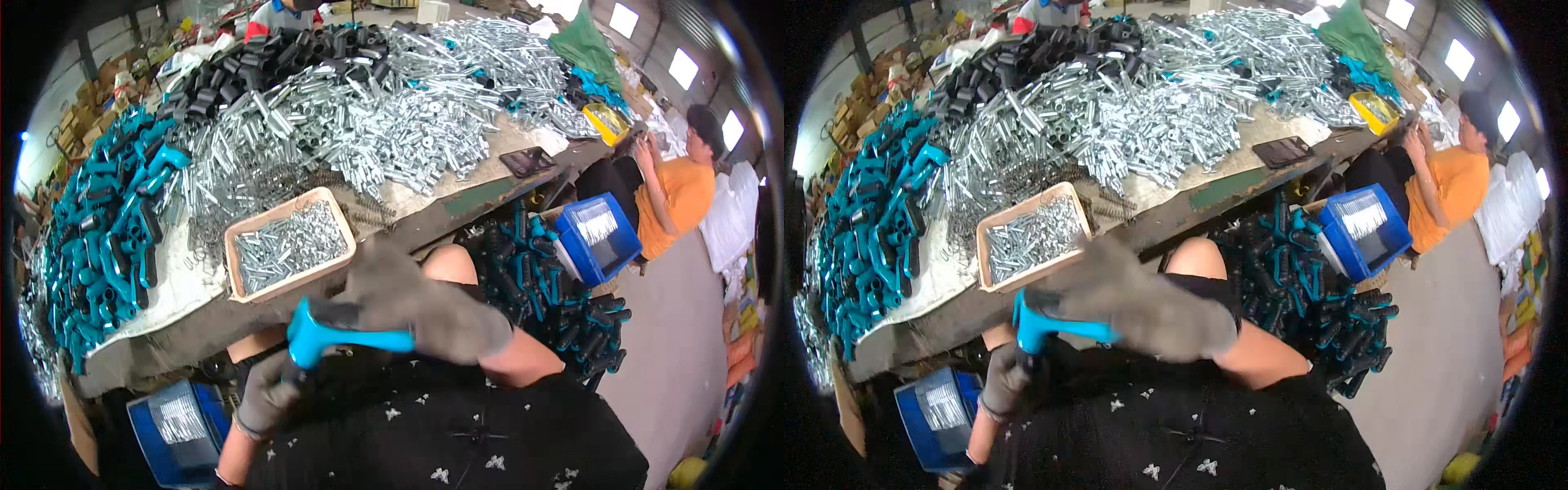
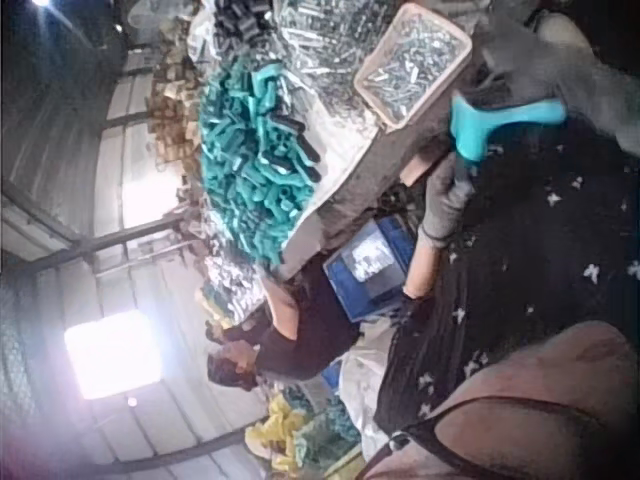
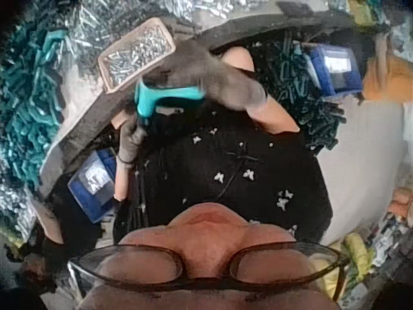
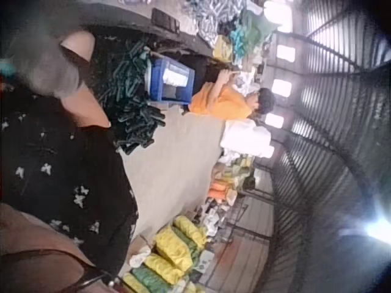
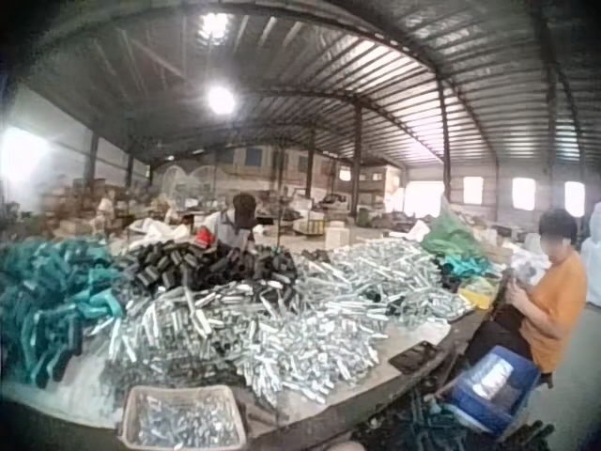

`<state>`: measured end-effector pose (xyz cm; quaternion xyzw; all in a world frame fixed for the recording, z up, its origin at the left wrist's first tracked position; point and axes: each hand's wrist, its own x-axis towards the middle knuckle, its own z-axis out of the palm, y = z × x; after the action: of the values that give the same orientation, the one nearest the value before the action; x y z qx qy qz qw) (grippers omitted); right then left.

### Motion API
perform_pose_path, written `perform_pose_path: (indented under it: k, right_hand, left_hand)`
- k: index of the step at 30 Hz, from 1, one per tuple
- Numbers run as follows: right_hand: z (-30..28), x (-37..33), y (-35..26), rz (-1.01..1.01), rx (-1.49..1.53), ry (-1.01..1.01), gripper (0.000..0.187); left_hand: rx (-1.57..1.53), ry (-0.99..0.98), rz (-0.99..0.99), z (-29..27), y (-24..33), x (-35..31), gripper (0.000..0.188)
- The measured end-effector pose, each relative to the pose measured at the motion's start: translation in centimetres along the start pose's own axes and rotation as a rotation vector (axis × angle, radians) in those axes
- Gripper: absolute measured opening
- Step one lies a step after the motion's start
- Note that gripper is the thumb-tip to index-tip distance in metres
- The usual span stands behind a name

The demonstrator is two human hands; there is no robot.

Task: The person assembles tools by inserting metal pins and springs into metal tubes, attaching the tubes into plastic handles, and fitting grips onto the assemblies by hand.

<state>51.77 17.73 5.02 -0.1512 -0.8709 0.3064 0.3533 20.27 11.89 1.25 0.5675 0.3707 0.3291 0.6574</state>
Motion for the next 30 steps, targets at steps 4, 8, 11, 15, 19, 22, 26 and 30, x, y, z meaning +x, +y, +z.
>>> perform_pose_path:
  k: [4, 8, 11, 15, 19, 22, 26, 30]
  right_hand:
    - [2.6, 1.0, 0.4, -0.001, 0.069, 0.239, 0.026]
    - [2.0, -1.0, 1.3, 0.184, 0.623, 0.328, 0.032]
    - [2.4, 2.6, -3.4, -0.379, 0.249, 0.288, 0.032]
    - [3.6, 6.7, -0.9, 0.114, -0.110, 0.584, 0.020]
    - [-1.4, 8.0, 5.8, 0.456, -0.148, 0.740, 0.045]
    - [-3.8, 7.2, 10.8, 0.825, -0.709, 0.528, 0.035]
    - [-4.0, 7.3, 12.9, 1.077, -0.813, 0.331, 0.030]
    - [-5.2, 5.2, 13.0, 0.962, -0.370, 0.582, 0.032]
  left_hand:
    - [0.541, -0.252, 0.013, 0.9, -0.9, 1.4, 0.050]
    - [0.088, -0.037, -0.010, -0.6, -1.0, 0.2, 0.057]
    - [0.073, -0.080, 0.010, -1.2, -2.8, 0.0, 0.060]
    - [-0.145, -0.040, -0.119, 0.6, -4.1, 1.5, 0.045]
    - [-0.282, 0.324, -0.055, -0.4, -1.7, -0.9, 0.039]
    - [-0.434, 0.276, 0.397, -0.3, -1.9, -1.6, 0.039]
    - [-0.289, 0.191, 0.176, -0.8, -3.7, -2.0, 0.051]
    - [-0.710, 0.385, -0.006, 0.1, -4.0, -2.5, 0.065]
